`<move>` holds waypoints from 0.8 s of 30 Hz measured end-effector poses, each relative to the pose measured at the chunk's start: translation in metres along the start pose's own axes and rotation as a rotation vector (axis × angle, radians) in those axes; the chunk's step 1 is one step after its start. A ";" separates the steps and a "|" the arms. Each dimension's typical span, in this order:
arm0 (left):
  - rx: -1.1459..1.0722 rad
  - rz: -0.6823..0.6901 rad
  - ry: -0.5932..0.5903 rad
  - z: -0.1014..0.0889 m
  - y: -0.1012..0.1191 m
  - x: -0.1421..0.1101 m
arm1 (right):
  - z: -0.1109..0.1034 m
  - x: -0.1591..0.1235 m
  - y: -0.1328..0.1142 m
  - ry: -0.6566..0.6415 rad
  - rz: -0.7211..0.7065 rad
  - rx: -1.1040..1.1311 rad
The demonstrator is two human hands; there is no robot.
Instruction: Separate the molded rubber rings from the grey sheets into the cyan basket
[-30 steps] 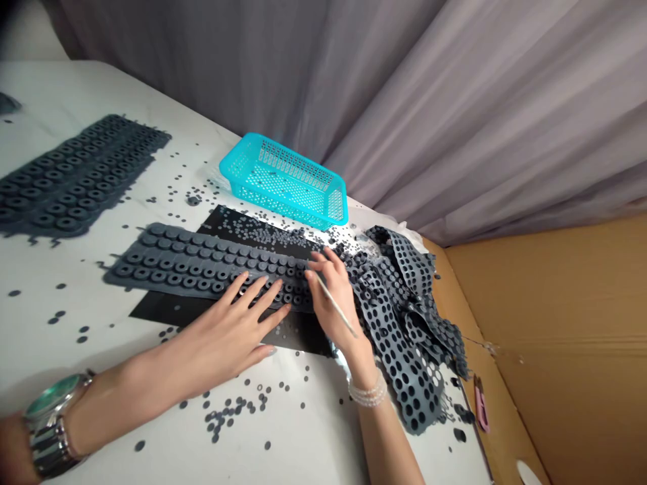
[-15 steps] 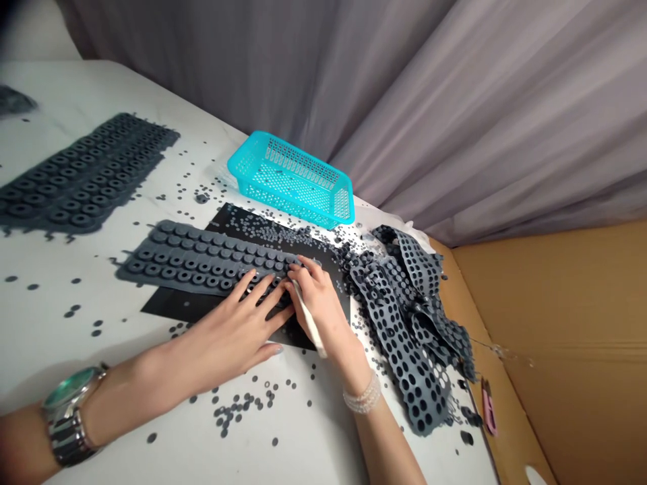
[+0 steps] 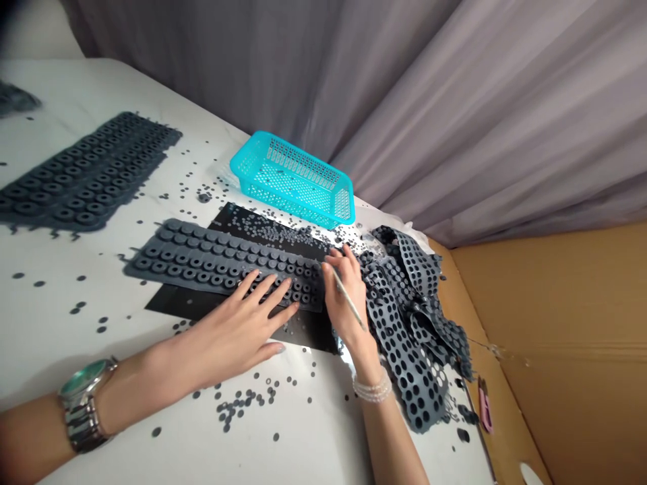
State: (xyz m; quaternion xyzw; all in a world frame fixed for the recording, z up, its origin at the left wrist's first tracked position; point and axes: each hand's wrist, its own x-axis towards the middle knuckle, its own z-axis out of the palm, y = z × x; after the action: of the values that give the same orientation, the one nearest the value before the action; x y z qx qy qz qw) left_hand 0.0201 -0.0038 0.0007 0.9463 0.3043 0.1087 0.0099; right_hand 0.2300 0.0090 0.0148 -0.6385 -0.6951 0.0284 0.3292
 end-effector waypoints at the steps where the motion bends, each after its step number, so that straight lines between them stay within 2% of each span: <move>1: 0.003 -0.003 0.001 0.001 0.000 0.000 | 0.003 -0.001 -0.005 -0.055 -0.031 0.033; 5: 0.013 -0.001 0.022 0.004 0.001 -0.001 | 0.013 -0.004 -0.027 -0.260 -0.116 0.107; 9: 0.028 0.008 0.016 0.005 0.002 -0.001 | 0.017 -0.005 -0.034 -0.318 -0.122 0.097; 18: 0.003 0.002 -0.004 0.000 0.002 0.001 | 0.030 -0.003 -0.032 -0.331 -0.221 -0.008; 24: -0.046 -0.014 -0.016 0.002 0.000 0.001 | 0.023 -0.007 -0.032 -0.115 -0.125 -0.028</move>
State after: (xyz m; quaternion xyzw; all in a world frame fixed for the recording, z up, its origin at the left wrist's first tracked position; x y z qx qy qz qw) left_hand 0.0216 -0.0029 -0.0008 0.9445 0.3082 0.1081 0.0348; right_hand 0.1902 0.0054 0.0086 -0.5958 -0.7516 0.0349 0.2809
